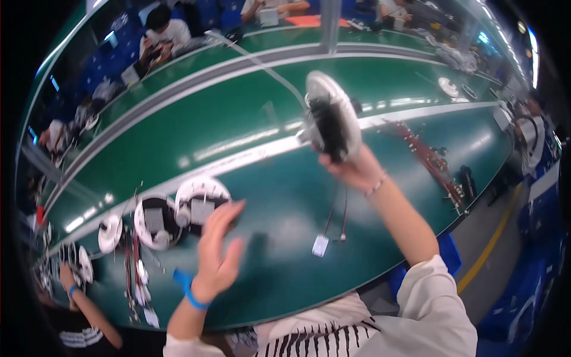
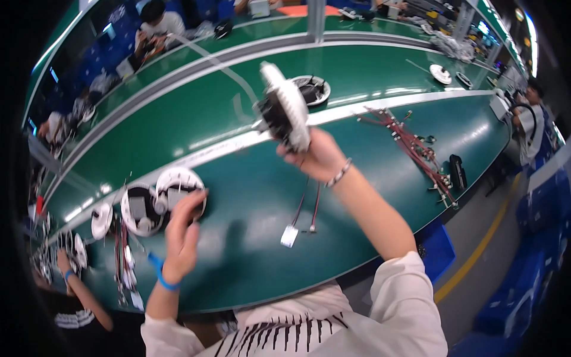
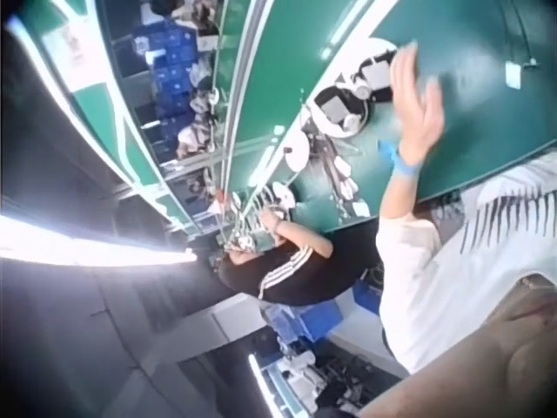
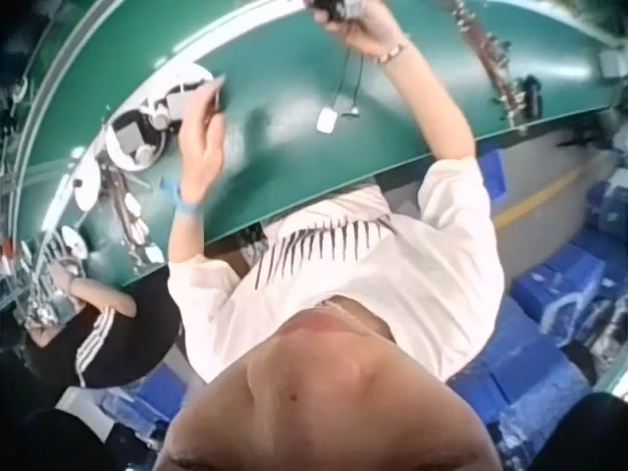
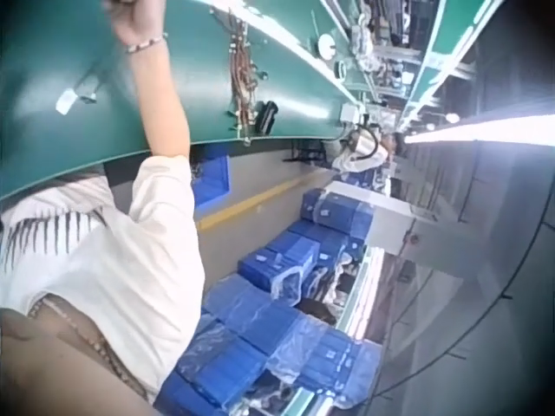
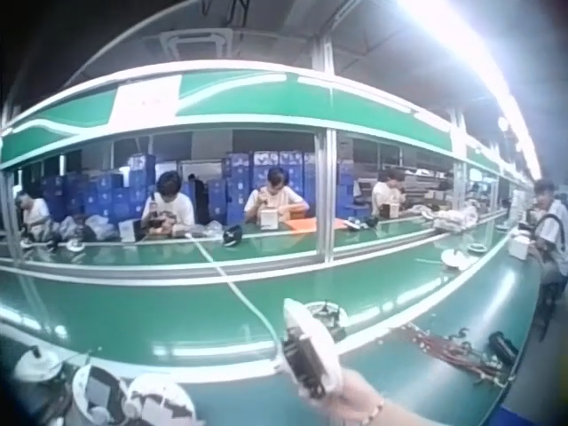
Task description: Assembling electronic components by connecting wires to circular base plates on a factory assembly line.
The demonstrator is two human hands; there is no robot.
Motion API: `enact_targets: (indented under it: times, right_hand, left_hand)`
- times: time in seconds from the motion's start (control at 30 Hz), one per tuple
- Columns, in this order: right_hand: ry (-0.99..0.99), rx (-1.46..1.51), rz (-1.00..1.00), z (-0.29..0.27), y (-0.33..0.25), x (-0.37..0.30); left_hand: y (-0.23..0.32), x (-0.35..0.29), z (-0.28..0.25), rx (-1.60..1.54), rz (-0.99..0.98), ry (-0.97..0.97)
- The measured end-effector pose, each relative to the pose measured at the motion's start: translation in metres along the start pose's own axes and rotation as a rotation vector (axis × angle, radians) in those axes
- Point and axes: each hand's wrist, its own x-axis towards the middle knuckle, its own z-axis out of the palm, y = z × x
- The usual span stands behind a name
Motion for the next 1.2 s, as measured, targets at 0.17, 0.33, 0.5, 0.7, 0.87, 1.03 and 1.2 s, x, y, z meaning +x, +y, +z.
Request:
enact_targets:
  times: [0.17,0.33,0.5,0.7,0.87,1.03,1.2]
  right_hand:
    - [-0.25,0.337,0.29,0.064,0.101,-0.033]
    - [-0.197,-0.15,0.368,0.058,0.113,-0.046]
    - [0.086,-1.096,-0.115,0.03,0.096,-0.044]
    - [0.078,-1.106,-0.305,0.039,0.065,-0.038]
    - [-0.101,-1.547,-0.554,0.073,0.089,-0.027]
    - [-0.171,-1.409,-0.384,0.097,0.098,-0.021]
    - [-0.158,-1.281,-0.504,0.106,0.088,-0.024]
  left_hand:
    - [-0.012,0.016,0.039,-0.922,-0.364,-0.149]
    - [-0.003,0.004,0.043,-1.016,-0.519,0.015]
    - [-0.011,-0.021,0.052,-0.592,-0.478,0.156]
    - [-0.01,-0.031,0.054,-0.111,-0.298,0.135]
    - [0.003,-0.038,0.05,0.041,-0.298,0.006]
    - [0.01,-0.019,0.04,0.102,-0.052,0.104]
    - [0.027,-0.012,0.035,0.18,-0.036,0.105]
